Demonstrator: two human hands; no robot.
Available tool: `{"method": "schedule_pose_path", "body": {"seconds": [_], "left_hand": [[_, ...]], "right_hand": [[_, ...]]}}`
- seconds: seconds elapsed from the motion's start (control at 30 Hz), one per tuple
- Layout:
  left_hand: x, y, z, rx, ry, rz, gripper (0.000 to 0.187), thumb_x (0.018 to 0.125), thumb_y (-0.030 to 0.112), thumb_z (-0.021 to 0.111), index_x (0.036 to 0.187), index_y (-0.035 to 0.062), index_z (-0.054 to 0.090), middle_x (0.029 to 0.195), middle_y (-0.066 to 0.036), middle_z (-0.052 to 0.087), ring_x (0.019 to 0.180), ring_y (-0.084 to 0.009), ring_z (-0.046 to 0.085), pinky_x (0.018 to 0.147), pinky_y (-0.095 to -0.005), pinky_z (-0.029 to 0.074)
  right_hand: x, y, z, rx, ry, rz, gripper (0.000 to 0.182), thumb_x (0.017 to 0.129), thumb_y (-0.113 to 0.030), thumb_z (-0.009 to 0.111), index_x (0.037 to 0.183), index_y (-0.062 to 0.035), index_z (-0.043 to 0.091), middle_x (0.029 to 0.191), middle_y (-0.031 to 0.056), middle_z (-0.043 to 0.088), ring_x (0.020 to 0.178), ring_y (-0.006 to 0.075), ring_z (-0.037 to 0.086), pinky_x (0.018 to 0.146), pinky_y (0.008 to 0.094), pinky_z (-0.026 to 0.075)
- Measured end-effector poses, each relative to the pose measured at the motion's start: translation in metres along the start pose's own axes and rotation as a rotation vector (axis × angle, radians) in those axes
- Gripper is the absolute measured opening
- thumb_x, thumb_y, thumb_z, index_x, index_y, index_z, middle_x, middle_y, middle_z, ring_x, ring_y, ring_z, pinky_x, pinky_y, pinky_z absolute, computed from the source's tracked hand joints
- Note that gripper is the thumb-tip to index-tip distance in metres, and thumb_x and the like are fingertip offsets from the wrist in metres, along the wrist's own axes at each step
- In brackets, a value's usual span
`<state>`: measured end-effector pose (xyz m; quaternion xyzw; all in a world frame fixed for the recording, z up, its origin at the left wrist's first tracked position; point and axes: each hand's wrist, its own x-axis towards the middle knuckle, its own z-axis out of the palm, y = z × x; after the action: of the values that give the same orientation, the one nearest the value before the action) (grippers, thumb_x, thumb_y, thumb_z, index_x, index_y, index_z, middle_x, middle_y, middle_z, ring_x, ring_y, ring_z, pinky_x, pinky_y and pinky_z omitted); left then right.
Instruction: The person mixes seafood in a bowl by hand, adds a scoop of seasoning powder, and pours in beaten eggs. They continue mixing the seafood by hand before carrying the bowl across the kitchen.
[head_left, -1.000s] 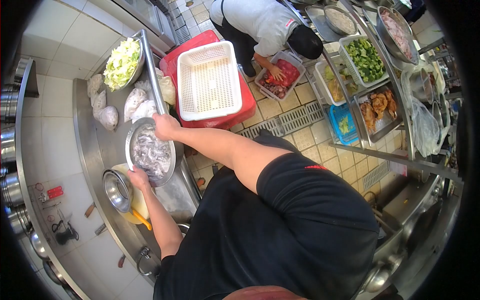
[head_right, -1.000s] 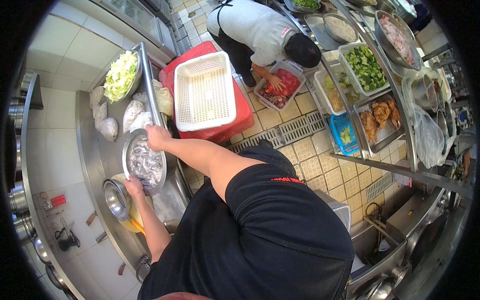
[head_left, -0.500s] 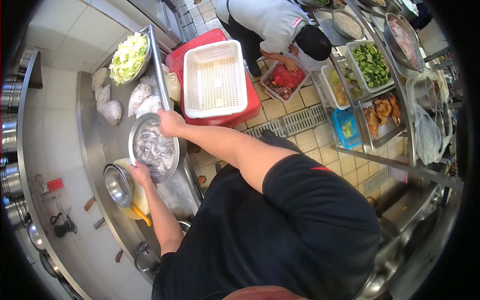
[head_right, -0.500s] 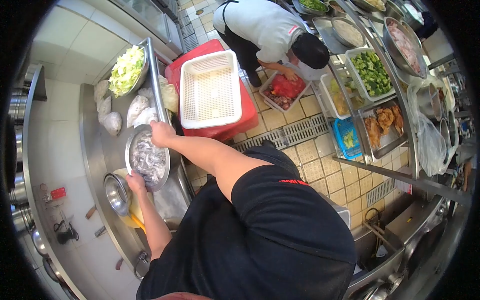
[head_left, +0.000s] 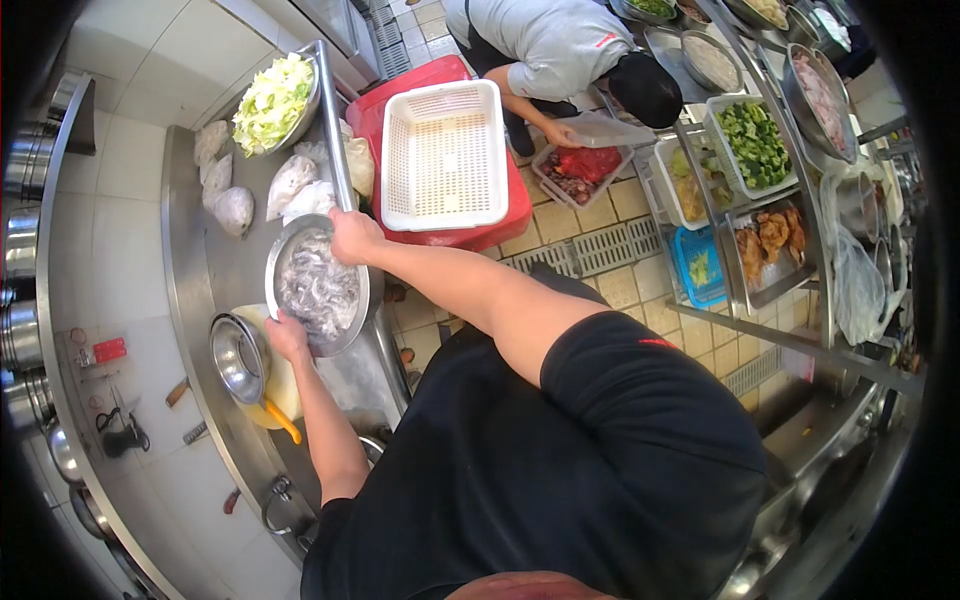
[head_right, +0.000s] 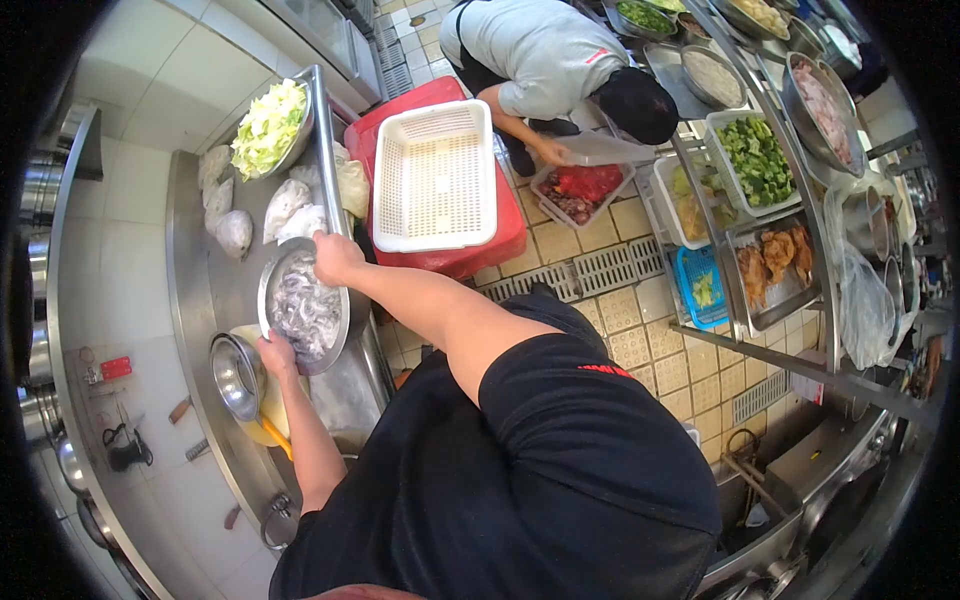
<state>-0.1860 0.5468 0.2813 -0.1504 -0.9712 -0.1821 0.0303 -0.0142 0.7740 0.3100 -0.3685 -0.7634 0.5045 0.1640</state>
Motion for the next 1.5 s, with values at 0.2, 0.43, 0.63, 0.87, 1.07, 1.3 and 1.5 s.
{"method": "schedule_pose_path", "body": {"seconds": [0.2,0.43,0.63,0.87,1.07,1.3,1.5], "left_hand": [[-0.010,0.012,-0.004,-0.030,0.009,-0.023,0.039,0.098,0.032,0.054,0.115,-0.0034,0.058,0.107,-0.027,0.067,0.101,-0.0442,0.063,0.088,-0.0496,0.048],[-0.008,0.005,0.003,-0.168,-0.001,-0.073,0.039,0.098,0.032,0.054,0.117,-0.0021,0.055,0.105,-0.029,0.066,0.101,-0.0466,0.063,0.088,-0.0516,0.048],[-0.024,0.031,-0.020,-0.077,-0.012,-0.178,0.041,0.098,0.034,0.053,0.118,-0.0015,0.053,0.101,-0.030,0.068,0.098,-0.0464,0.065,0.087,-0.0525,0.049],[-0.029,0.039,-0.031,-0.149,-0.057,-0.218,0.037,0.098,0.033,0.052,0.117,0.0008,0.052,0.102,-0.028,0.068,0.098,-0.0458,0.065,0.085,-0.0538,0.049],[-0.034,0.038,-0.035,-0.285,-0.083,-0.241,0.034,0.097,0.028,0.052,0.117,0.0000,0.051,0.106,-0.027,0.067,0.100,-0.0458,0.064,0.085,-0.0545,0.049],[-0.034,0.032,-0.031,-0.386,-0.064,-0.219,0.032,0.096,0.026,0.053,0.117,0.0006,0.050,0.109,-0.025,0.065,0.098,-0.0465,0.064,0.085,-0.0556,0.049],[-0.034,0.033,-0.036,-0.472,-0.083,-0.249,0.031,0.096,0.025,0.054,0.117,0.0025,0.050,0.109,-0.025,0.065,0.100,-0.0460,0.063,0.087,-0.0552,0.048]], "right_hand": [[0.008,0.014,0.012,-0.018,0.040,-0.047,0.033,0.077,-0.010,0.057,0.109,-0.0020,0.061,0.098,0.0295,0.067,0.095,0.0463,0.065,0.087,0.0522,0.052],[0.006,0.009,0.009,-0.043,0.040,-0.060,0.041,0.078,-0.010,0.058,0.119,-0.0023,0.060,0.100,0.0309,0.067,0.096,0.0468,0.065,0.089,0.0528,0.051],[0.005,0.007,0.008,-0.068,0.054,-0.070,0.042,0.079,-0.015,0.059,0.119,-0.0027,0.060,0.102,0.0312,0.067,0.100,0.0470,0.064,0.090,0.0514,0.049],[0.010,0.020,0.012,0.045,0.071,-0.154,0.032,0.078,-0.013,0.059,0.107,-0.0022,0.066,0.097,0.0251,0.070,0.096,0.0426,0.066,0.086,0.0453,0.050],[0.005,0.012,0.006,0.029,0.007,-0.172,0.031,0.079,-0.011,0.059,0.106,0.0009,0.068,0.097,0.0198,0.073,0.093,0.0336,0.070,0.085,0.0399,0.051],[0.007,0.012,0.004,-0.001,-0.049,-0.152,0.029,0.081,-0.004,0.058,0.107,0.0066,0.066,0.095,0.0163,0.073,0.088,0.0249,0.069,0.082,0.0353,0.051],[0.003,0.004,0.004,-0.070,-0.025,-0.189,0.030,0.080,-0.002,0.059,0.108,0.0072,0.066,0.095,0.0156,0.072,0.086,0.0241,0.069,0.083,0.0343,0.051]]}}
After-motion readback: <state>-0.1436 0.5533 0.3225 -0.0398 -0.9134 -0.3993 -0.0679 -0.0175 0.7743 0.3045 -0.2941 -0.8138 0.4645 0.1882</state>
